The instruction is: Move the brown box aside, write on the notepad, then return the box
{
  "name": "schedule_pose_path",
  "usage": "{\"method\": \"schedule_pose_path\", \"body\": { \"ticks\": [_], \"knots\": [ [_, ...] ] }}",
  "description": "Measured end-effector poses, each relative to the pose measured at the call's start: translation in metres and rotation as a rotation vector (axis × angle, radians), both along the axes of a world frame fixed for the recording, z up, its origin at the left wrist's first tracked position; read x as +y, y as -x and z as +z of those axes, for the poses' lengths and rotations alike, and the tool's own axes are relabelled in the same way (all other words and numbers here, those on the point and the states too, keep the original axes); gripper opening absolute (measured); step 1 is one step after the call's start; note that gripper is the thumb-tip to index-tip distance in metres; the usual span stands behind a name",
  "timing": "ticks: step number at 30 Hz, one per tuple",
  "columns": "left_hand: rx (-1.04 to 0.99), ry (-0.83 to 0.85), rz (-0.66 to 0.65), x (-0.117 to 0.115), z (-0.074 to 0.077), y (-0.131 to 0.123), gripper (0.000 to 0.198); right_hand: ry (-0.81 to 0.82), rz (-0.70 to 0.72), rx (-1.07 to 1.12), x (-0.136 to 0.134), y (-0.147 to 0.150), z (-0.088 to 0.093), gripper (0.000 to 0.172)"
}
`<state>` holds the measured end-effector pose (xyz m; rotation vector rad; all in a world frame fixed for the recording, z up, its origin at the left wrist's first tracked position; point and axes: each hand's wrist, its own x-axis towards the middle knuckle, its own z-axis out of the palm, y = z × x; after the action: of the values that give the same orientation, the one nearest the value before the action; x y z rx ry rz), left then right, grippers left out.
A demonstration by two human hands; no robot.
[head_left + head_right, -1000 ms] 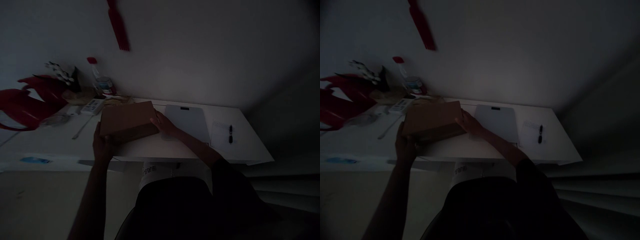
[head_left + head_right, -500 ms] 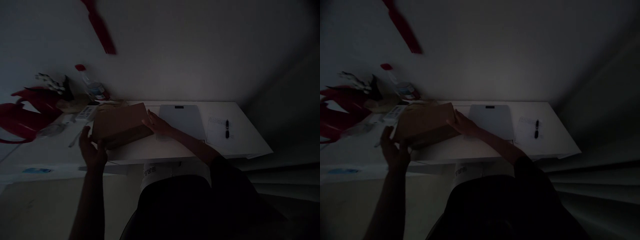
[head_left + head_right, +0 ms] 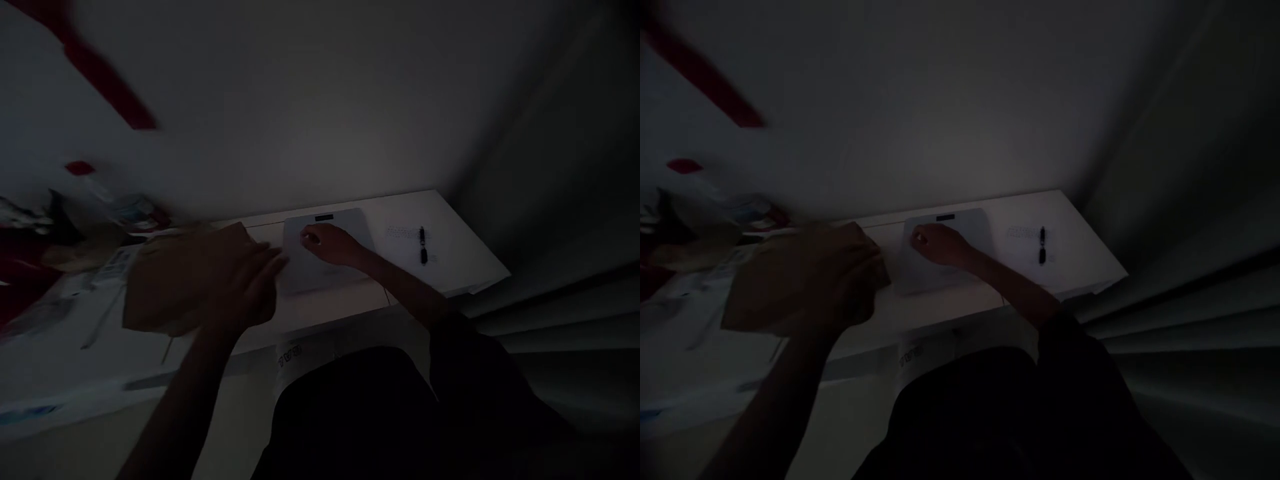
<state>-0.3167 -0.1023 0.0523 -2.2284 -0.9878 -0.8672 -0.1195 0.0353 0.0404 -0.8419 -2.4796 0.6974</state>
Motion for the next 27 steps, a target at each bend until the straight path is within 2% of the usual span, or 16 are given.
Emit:
{"method": "schedule_pose_path", "body": {
  "ticks": [3,7,13,17,21,24,27],
  "knots": [
    [0.099,-0.007,-0.132,0.023,-0.003,-0.036,0.063,-0.018,-0.096,-0.038,0.012,-0.037,-0.001,0.04],
    [0.208,0.007,-0.333,0.052,-0.018,-0.08,0.054,0.019,-0.272,-0.113,0.025,-0.089,-0.004,0.036],
    [0.416,0.054,-0.527,0.078,-0.039,-0.144,0.041,-0.021,-0.585,-0.241,0.041,-0.164,-0.014,0.032],
    [0.523,0.145,-0.569,0.086,-0.053,-0.187,0.04,-0.082,-0.746,-0.257,0.052,-0.208,-0.031,0.027],
    [0.6,0.263,-0.556,0.091,-0.072,-0.225,0.043,-0.16,-0.855,-0.214,0.06,-0.243,-0.05,0.028],
    [0.628,0.368,-0.504,0.095,-0.08,-0.244,0.045,-0.154,-0.881,-0.182,0.062,-0.257,-0.061,0.032],
    [0.581,0.449,-0.471,0.096,-0.083,-0.254,0.044,-0.137,-0.889,-0.188,0.062,-0.263,-0.067,0.034]
  ]
}}
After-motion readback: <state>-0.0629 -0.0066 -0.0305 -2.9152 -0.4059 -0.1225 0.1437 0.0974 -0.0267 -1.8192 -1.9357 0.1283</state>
